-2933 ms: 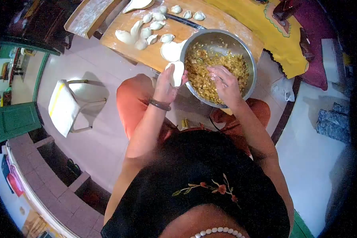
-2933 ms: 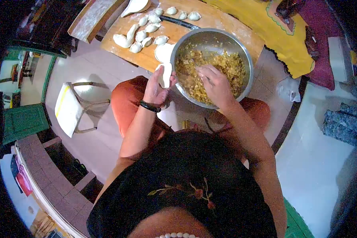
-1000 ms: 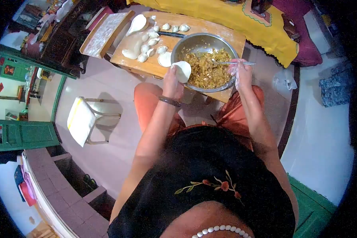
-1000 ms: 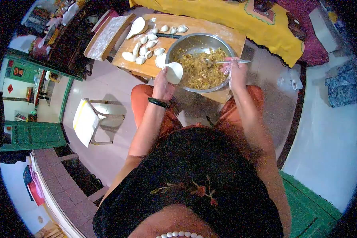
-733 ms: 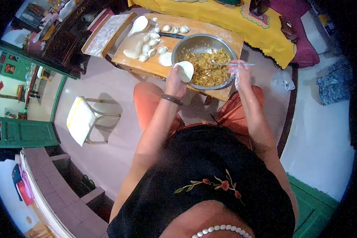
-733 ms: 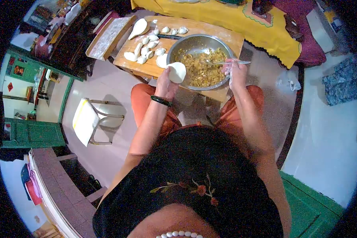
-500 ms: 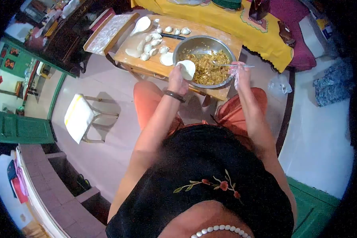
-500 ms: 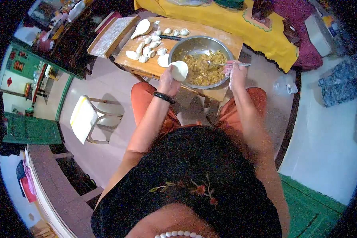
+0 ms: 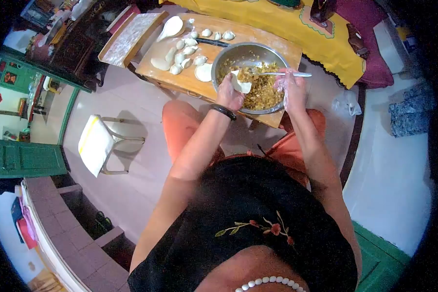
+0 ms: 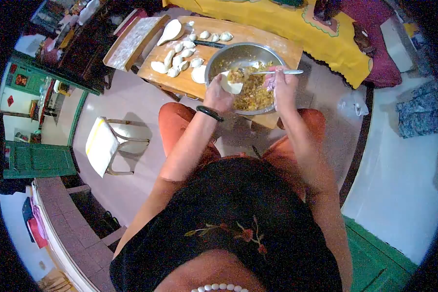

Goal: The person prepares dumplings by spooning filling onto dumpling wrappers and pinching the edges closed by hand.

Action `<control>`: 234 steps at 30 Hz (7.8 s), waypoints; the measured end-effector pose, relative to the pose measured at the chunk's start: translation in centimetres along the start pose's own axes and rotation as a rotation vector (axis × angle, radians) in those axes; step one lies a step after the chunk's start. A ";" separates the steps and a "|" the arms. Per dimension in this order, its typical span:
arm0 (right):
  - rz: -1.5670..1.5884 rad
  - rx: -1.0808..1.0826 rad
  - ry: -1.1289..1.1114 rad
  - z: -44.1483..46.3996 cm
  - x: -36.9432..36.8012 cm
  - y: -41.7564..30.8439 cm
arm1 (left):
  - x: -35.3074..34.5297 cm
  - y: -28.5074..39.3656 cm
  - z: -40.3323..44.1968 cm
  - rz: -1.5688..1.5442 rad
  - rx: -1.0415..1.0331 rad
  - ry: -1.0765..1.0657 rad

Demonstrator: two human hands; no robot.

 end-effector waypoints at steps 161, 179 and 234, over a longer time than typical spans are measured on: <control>-0.748 0.675 -0.579 -5.5 -0.4 -6.8 | -0.1 1.7 5.2 -0.355 0.023 -0.220; -0.737 0.671 -0.796 -5.7 -3.1 -6.5 | -0.2 1.2 5.4 -0.184 0.035 -0.326; 0.023 -0.036 0.007 -2.2 1.7 2.7 | 0.6 -1.4 4.0 -0.090 0.083 -0.074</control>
Point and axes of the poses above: each hand's wrist, its own z-axis towards the middle knuckle, its own x-axis out of the back of the hand, y = z × x, the point moved 6 cm from there along z, towards the middle knuckle, and after that the axes turned 8 degrees about x, right-handed, at the moved point
